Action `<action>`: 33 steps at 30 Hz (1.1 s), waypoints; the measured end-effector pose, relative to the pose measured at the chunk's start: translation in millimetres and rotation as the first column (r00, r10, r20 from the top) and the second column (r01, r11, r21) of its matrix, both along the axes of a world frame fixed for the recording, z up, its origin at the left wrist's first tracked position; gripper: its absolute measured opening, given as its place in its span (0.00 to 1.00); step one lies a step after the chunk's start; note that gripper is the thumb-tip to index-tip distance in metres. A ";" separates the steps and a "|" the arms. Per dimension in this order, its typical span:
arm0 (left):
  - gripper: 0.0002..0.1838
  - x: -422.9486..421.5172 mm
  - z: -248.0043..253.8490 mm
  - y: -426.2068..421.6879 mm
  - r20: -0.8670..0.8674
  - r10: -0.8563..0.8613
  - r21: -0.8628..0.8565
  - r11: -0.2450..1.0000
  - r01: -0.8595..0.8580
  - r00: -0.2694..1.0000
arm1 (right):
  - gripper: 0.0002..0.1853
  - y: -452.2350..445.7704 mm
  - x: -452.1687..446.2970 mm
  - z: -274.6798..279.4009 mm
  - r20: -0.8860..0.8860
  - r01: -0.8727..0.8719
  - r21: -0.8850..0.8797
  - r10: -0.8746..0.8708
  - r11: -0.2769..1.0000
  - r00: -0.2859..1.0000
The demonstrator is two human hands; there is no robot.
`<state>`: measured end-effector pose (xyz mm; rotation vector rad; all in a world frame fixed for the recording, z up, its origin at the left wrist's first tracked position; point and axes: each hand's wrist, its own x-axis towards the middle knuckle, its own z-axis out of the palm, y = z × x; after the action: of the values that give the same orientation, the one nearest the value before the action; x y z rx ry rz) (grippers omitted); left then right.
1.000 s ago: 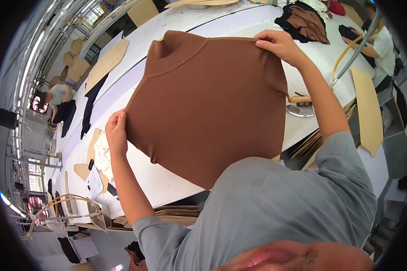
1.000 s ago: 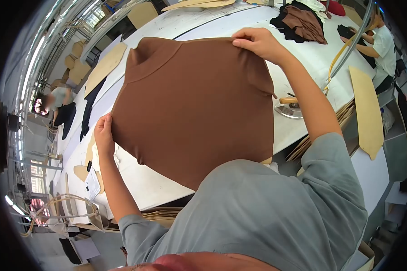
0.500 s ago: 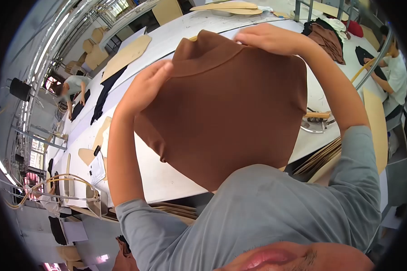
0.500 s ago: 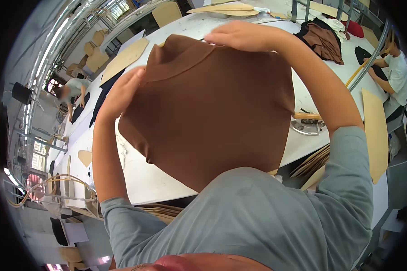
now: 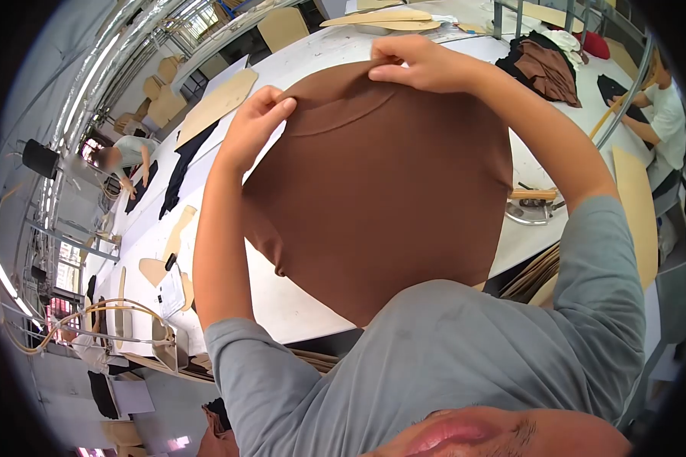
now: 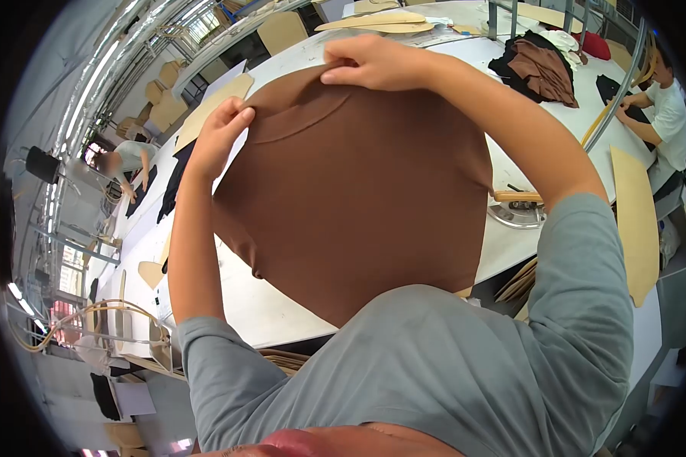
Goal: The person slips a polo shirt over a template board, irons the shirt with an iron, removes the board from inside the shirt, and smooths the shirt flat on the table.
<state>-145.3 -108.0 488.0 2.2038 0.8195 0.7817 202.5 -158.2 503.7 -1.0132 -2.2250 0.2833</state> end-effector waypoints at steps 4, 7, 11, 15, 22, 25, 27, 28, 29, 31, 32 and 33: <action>0.12 -7.1 -0.6 -37.1 -0.227 0.390 0.735 0.670 -0.105 0.893 | 0.11 -9.8 22.3 -29.3 0.209 -0.077 0.538 -0.045 0.840 0.977; 0.14 22.8 -5.3 -67.7 -0.097 0.409 0.420 0.843 -0.335 0.907 | 0.09 -31.1 -6.6 -26.6 0.117 0.212 0.210 -0.239 0.955 0.964; 0.17 24.4 -0.6 -47.8 -0.171 0.442 0.270 0.881 -0.389 0.881 | 0.08 -15.3 -14.6 -19.8 0.114 0.276 0.042 -0.279 0.960 0.954; 0.22 4.2 -17.2 -34.1 -0.320 0.409 0.178 0.912 -0.370 0.854 | 0.08 -9.9 17.5 -53.7 0.093 0.289 -0.049 -0.284 0.956 0.954; 0.16 -77.0 -86.8 -49.7 0.126 0.678 -0.165 0.734 -0.659 0.724 | 0.11 -28.0 86.2 -109.4 -0.220 0.378 -0.075 -0.385 0.923 0.896; 0.16 -77.5 -81.6 -34.5 0.169 0.667 -0.195 0.744 -0.639 0.726 | 0.12 -23.2 93.5 -101.2 -0.283 0.348 -0.161 -0.381 0.923 0.880; 0.17 -80.1 -82.0 -26.8 0.139 0.640 -0.206 0.765 -0.610 0.756 | 0.13 -17.1 97.7 -95.2 -0.255 0.302 -0.295 -0.379 0.906 0.889; 0.17 -82.2 -87.3 -27.3 0.114 0.632 -0.222 0.768 -0.600 0.766 | 0.13 -15.4 99.0 -97.2 -0.236 0.273 -0.374 -0.375 0.886 0.896; 0.18 -74.8 -90.8 -28.2 0.118 0.639 -0.162 0.768 -0.620 0.760 | 0.13 -8.4 102.8 -103.4 -0.276 0.255 -0.374 -0.370 0.892 0.887; 0.24 -76.3 -118.2 -16.5 0.136 0.642 0.025 0.759 -0.650 0.755 | 0.18 -2.4 103.9 -127.8 -0.262 0.277 -0.315 -0.364 0.908 0.894; 0.27 -83.4 -150.8 -17.8 0.263 0.677 -0.025 0.717 -0.696 0.688 | 0.20 -5.8 106.4 -152.4 -0.334 0.352 -0.301 -0.444 0.886 0.831; 0.29 -88.6 -188.4 -28.2 0.381 0.705 -0.076 0.669 -0.739 0.599 | 0.22 -10.6 110.7 -184.3 -0.400 0.422 -0.301 -0.515 0.855 0.758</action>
<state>-233.9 -136.2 299.6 1.6319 1.5231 1.6118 313.2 -168.9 319.4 -1.4036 -1.4631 0.4653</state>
